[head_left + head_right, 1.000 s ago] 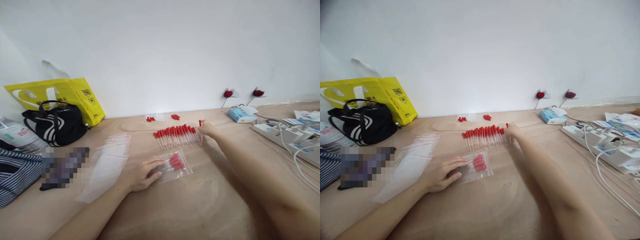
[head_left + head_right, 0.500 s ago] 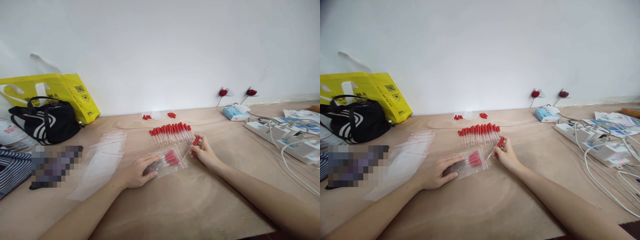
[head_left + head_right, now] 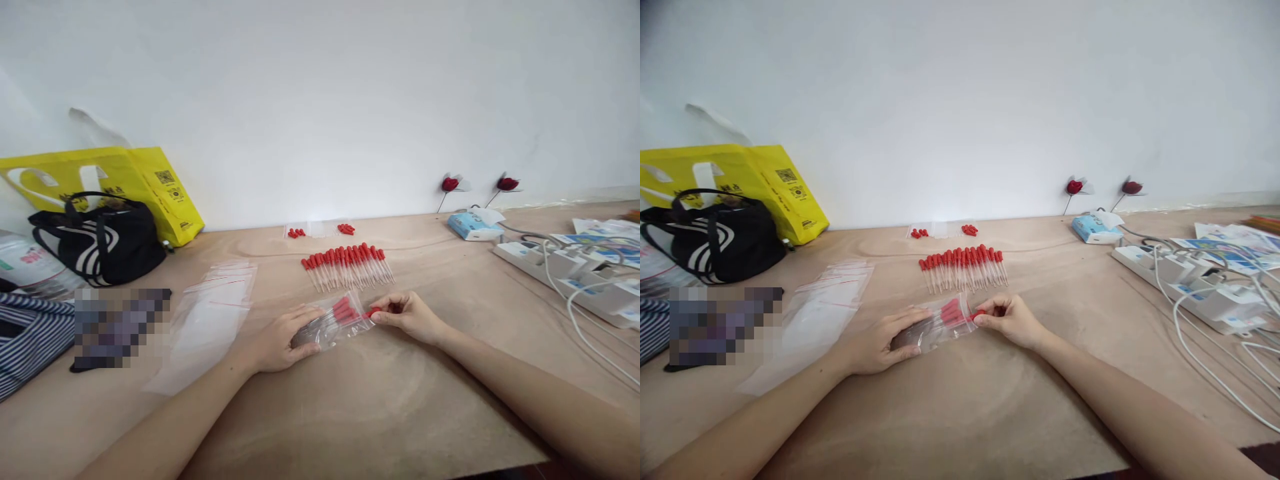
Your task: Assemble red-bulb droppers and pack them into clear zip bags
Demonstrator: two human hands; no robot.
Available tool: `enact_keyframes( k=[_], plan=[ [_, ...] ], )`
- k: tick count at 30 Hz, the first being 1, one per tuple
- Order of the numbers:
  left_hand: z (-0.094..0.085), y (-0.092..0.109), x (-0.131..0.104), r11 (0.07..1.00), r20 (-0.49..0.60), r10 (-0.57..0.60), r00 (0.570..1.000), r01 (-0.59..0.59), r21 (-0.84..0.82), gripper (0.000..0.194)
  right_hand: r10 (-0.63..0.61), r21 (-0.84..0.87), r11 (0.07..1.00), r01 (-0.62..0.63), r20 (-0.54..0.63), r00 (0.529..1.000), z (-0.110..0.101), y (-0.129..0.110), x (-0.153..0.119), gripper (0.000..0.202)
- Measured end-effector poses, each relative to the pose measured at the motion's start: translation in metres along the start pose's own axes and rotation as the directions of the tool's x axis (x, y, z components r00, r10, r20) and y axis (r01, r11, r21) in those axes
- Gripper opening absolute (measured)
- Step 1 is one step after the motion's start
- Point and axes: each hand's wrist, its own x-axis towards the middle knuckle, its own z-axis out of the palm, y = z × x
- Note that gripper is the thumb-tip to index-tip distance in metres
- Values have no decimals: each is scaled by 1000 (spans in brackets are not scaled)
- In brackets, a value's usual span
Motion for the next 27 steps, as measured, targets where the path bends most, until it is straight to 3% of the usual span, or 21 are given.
enact_keyframes(
  k=[6,17,27],
  plan=[
    [1,0,1,999,-27,36,999,-36,0,52,-91,-41,993,106,273,958,3,-13,-1,26],
    [1,0,3,995,-55,92,994,-95,-44,49,18,-55,998,-6,221,975,14,-3,15,30],
    [-7,-1,-3,996,-35,92,995,-91,24,45,-6,-185,981,59,274,962,8,-7,12,25]
  ],
)
